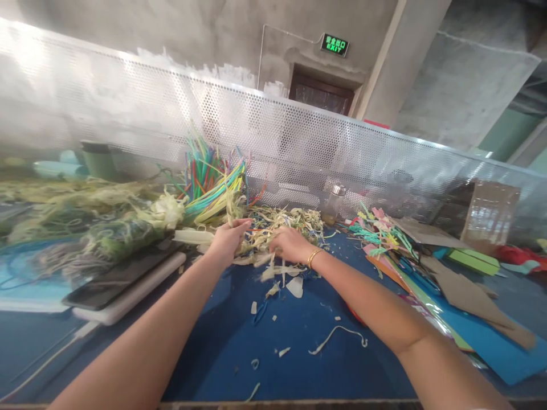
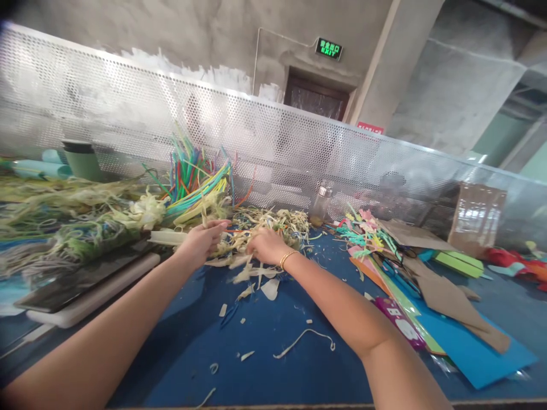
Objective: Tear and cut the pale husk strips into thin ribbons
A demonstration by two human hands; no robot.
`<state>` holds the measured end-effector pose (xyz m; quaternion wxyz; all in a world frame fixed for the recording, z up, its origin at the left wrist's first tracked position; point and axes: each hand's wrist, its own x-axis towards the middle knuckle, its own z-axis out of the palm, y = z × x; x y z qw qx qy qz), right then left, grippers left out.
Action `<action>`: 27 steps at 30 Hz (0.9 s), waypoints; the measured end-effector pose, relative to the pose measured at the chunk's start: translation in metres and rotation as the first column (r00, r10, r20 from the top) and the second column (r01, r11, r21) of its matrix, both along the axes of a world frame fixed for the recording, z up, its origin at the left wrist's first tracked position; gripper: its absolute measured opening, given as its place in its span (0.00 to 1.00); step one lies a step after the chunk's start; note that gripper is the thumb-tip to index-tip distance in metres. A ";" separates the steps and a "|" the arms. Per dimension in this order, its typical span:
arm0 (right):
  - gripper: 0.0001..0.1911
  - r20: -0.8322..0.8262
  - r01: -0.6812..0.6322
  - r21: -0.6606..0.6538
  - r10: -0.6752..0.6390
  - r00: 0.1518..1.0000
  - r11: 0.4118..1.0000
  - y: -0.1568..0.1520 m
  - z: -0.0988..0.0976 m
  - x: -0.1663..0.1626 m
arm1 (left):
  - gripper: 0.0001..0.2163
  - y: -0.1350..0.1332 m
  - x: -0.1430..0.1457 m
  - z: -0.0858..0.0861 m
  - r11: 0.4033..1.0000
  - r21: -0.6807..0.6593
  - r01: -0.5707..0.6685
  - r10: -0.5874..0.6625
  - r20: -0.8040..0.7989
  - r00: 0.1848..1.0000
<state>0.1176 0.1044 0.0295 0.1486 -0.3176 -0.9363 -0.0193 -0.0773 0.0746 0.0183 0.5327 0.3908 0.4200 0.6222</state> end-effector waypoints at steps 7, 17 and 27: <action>0.11 -0.776 0.027 -0.376 -0.331 0.536 0.926 0.030 0.045 0.019 | 0.10 0.002 -0.001 0.003 0.998 0.057 0.000 -0.008 0.141 0.990; 0.21 -0.556 0.039 -0.433 -0.301 0.775 0.901 0.014 0.037 0.017 | 0.09 0.000 0.001 0.004 0.997 0.067 -0.045 0.037 0.125 0.991; 0.05 0.011 0.306 0.075 -0.308 0.951 0.949 0.013 0.008 0.008 | 0.07 -0.002 0.003 0.006 0.996 0.076 -0.038 0.028 0.127 0.991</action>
